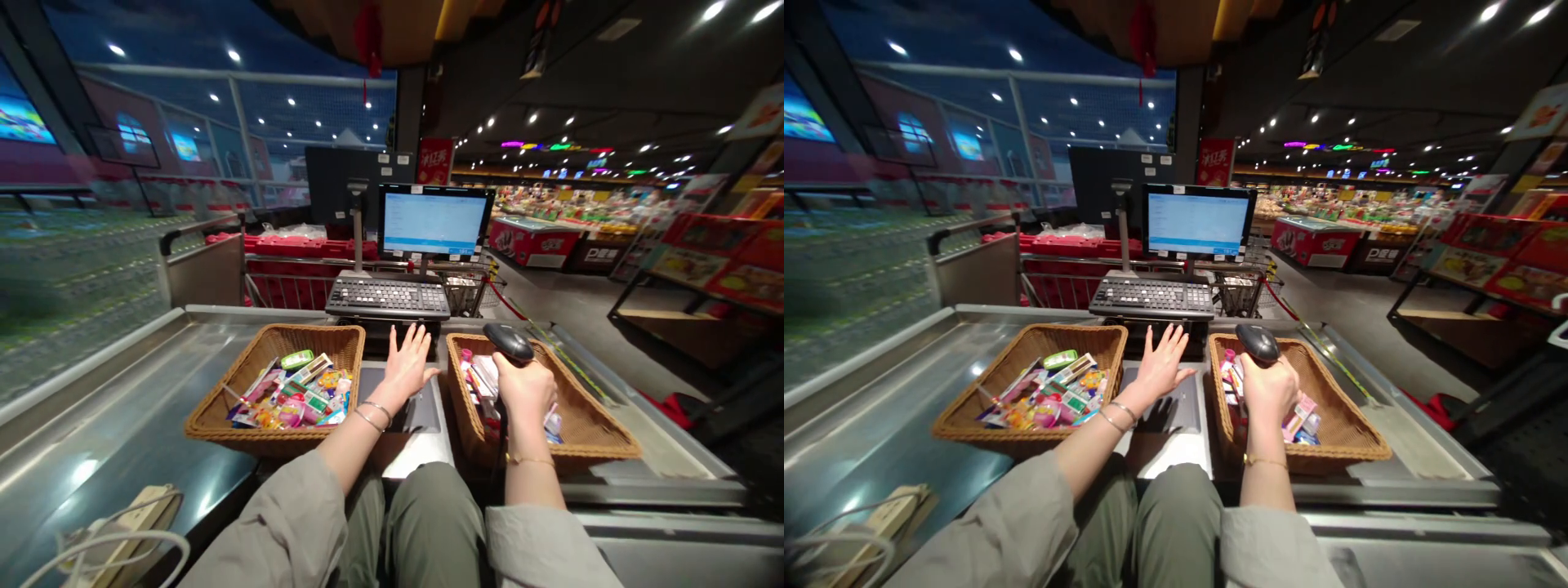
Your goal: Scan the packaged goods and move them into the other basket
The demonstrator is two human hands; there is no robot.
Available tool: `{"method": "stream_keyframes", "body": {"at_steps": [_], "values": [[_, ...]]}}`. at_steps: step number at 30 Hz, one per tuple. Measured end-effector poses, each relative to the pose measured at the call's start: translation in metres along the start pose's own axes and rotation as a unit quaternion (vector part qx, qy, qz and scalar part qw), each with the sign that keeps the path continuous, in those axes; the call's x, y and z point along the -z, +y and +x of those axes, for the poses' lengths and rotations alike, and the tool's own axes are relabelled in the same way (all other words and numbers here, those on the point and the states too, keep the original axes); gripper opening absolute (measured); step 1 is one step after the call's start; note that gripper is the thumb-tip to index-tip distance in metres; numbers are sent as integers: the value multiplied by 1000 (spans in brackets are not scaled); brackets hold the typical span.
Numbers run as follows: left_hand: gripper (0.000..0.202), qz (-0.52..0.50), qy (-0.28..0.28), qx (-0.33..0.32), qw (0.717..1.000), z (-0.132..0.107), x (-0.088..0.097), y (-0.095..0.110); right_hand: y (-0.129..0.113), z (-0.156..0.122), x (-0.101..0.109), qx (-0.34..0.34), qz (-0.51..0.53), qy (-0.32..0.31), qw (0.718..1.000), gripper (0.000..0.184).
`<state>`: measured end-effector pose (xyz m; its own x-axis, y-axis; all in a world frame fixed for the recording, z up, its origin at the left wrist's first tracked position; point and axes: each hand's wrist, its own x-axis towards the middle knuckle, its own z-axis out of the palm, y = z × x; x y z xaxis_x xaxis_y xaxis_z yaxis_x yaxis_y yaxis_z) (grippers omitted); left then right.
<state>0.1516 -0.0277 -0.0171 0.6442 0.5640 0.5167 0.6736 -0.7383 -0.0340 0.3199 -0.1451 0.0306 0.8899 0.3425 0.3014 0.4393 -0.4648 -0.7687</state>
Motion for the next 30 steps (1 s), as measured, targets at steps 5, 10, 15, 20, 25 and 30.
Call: {"method": "stream_keyframes", "body": {"at_steps": [5,10,15,20,25,30], "values": [[66,21,0,38,999,-20,6,-39,-21,-15,-16,17,12,-24,999,43],[68,43,2,71,997,-38,13,-76,-37,-29,-33,35,15,-55,998,44],[68,69,-13,97,993,-57,18,-113,-51,-43,-50,60,16,-89,994,43],[60,89,-50,145,984,-73,27,-150,-64,-58,-68,77,14,-118,990,41],[61,96,-101,187,972,-85,37,-176,-72,-71,-84,82,12,-137,987,45],[64,101,-170,178,964,-92,37,-191,-75,-83,-99,76,10,-159,984,45]]}}
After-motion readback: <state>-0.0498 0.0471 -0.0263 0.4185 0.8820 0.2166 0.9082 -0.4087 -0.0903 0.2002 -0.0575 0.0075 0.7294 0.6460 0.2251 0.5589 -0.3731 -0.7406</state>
